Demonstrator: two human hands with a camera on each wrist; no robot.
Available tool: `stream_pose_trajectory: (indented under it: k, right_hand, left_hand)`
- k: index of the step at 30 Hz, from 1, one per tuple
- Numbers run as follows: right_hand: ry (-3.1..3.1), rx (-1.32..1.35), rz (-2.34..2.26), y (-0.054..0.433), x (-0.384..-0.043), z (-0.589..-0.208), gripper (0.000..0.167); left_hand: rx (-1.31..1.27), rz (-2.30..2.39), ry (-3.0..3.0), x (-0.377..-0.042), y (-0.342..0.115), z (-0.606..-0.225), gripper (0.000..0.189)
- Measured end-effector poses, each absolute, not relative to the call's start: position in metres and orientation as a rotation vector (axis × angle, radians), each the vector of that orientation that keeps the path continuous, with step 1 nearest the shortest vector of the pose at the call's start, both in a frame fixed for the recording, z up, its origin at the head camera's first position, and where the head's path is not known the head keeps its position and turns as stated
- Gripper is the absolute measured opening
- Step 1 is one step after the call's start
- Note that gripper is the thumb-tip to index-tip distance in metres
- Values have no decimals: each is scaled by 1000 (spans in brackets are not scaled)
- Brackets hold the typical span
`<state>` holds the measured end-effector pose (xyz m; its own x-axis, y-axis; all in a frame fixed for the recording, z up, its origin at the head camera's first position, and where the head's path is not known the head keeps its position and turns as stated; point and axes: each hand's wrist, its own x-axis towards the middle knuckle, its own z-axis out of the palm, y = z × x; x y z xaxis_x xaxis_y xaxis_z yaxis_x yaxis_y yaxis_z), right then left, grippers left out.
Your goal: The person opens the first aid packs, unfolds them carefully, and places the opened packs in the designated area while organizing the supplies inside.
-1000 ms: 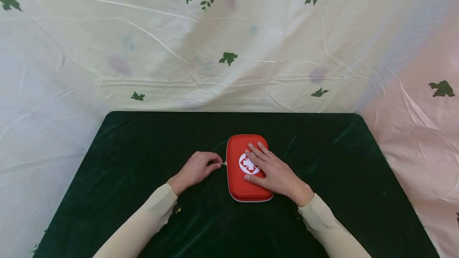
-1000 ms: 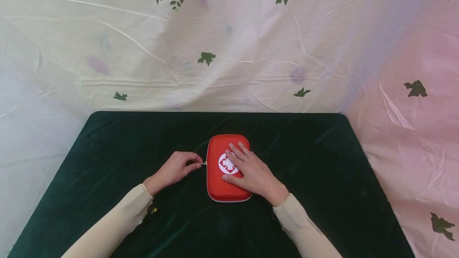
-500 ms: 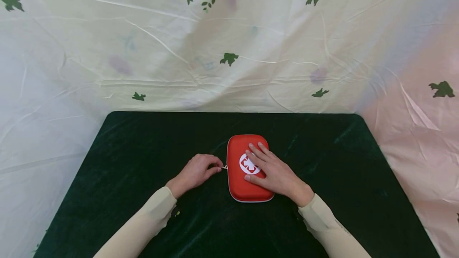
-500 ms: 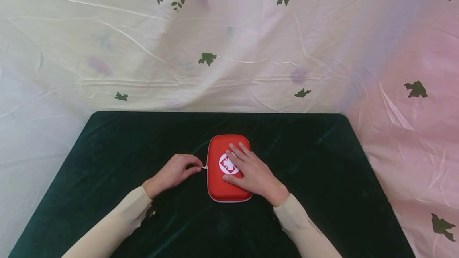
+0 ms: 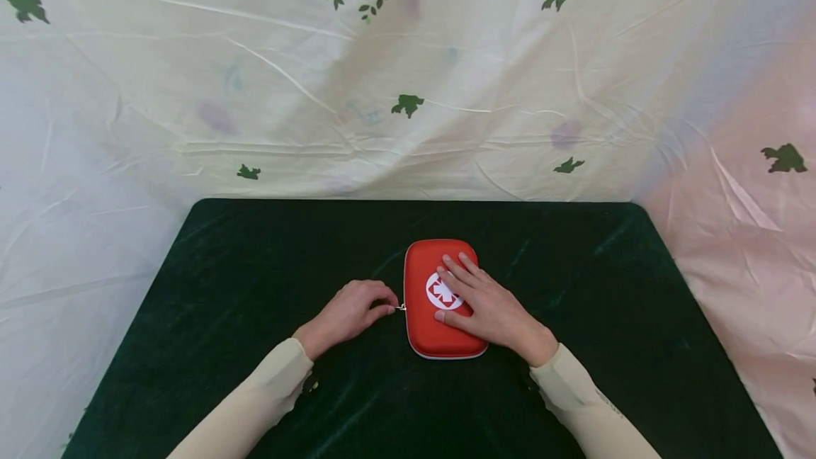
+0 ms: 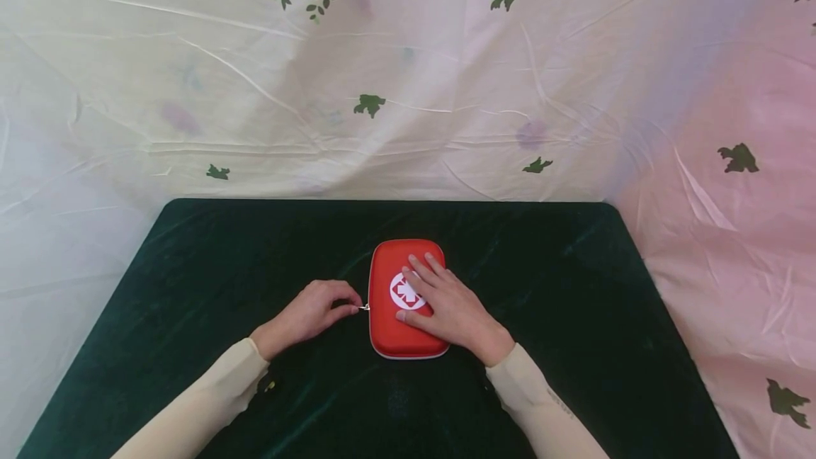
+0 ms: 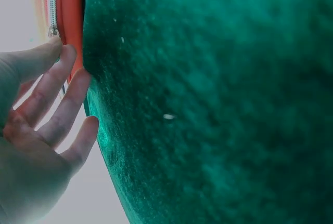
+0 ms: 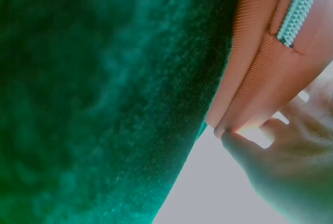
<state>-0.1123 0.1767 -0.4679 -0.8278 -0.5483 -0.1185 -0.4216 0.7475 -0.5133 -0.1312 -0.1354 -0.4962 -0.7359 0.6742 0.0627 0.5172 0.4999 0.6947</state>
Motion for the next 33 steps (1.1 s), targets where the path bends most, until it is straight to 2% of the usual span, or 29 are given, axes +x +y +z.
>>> stream_pose_trajectory:
  k: [11,27,33]
  right_hand:
    - [2691,-763,-692,177,-112,-468,84]
    - [2699,-769,-693,176,-112,-467,85]
    - [2692,-758,-693,176,-111,-466,86]
  left_hand:
    - [1044,1068,2536,-133,-139,-528,13]
    - [1104,1085,2449,-117,-138,-496,11]
    - [1126,1088,2404,-118,-141,-507,13]
